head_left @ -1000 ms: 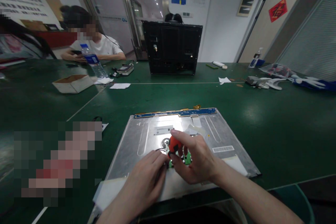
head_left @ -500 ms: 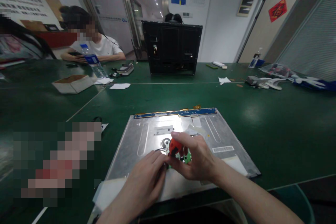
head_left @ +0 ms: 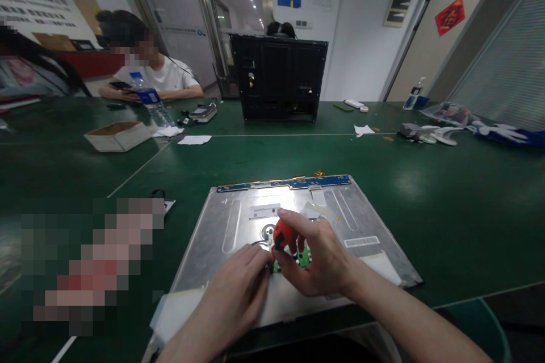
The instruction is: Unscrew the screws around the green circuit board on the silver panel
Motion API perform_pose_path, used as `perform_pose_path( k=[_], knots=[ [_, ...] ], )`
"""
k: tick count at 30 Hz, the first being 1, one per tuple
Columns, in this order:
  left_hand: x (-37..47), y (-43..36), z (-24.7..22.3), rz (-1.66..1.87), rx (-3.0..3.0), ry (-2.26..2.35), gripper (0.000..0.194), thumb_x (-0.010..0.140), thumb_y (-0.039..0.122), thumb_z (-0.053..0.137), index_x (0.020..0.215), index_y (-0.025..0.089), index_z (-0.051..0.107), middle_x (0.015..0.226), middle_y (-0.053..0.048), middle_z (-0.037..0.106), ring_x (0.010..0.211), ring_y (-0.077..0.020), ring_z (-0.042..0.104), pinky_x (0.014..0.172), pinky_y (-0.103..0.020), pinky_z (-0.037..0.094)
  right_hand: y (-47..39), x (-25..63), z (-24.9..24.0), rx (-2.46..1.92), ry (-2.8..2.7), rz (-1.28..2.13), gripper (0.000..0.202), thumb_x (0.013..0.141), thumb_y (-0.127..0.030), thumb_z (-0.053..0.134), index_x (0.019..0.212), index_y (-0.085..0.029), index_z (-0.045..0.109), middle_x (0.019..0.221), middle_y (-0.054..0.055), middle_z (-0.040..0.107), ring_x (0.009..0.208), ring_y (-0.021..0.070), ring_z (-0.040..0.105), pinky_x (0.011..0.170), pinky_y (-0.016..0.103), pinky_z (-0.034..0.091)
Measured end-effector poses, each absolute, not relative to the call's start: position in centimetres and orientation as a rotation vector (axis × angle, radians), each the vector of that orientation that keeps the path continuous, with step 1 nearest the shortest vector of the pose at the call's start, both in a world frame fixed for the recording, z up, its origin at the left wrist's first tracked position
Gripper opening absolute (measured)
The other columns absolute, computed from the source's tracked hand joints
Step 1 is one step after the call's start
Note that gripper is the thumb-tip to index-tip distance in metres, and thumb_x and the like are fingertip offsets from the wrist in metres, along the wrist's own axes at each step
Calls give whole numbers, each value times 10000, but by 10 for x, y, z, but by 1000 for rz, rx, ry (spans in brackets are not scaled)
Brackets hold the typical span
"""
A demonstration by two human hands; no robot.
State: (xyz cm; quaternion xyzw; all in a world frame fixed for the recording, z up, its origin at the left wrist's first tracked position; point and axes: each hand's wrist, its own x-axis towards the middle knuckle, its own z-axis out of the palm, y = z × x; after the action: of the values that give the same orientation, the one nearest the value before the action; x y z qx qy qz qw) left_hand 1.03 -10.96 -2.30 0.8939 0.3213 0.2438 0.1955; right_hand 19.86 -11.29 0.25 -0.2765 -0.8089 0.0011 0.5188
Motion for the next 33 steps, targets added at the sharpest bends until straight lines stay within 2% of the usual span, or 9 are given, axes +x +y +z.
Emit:
perform_pose_path(
  k=[9,15,19,28,33],
  knots=[
    [9,-109,-29,731,2507,876,192,868,109,392,940,199,545,911,-78,627,832,-216,599,728,-346,511,-110,199,2,-606,-1925,16,517,894,-231,559,1354,-190,325,889,34,679,666,121,614,556,223,504],
    [10,-110,-23,723,2501,906,202,842,118,437,952,206,581,853,-63,628,784,-210,591,713,-337,515,-114,200,4,-635,-1959,17,613,849,-153,482,1415,-157,249,981,72,682,673,125,625,588,244,543],
    [10,-110,-21,724,2501,901,205,853,124,429,963,215,576,868,-63,631,784,-211,596,702,-331,518,-113,199,5,-635,-1943,23,617,832,-123,476,1412,-162,271,957,65,689,626,119,613,565,236,538],
    [11,-110,-24,731,2511,906,182,869,123,388,898,195,553,877,-79,628,794,-222,599,702,-356,518,-112,199,3,-635,-1916,30,525,859,-182,583,1335,-176,361,962,52,679,660,111,618,572,222,522],
    [10,-109,-25,736,2507,905,179,875,128,394,904,202,555,889,-77,632,800,-218,608,706,-333,522,-112,199,4,-631,-1926,51,531,861,-196,577,1344,-170,358,964,60,678,680,121,624,564,227,519]
  ],
)
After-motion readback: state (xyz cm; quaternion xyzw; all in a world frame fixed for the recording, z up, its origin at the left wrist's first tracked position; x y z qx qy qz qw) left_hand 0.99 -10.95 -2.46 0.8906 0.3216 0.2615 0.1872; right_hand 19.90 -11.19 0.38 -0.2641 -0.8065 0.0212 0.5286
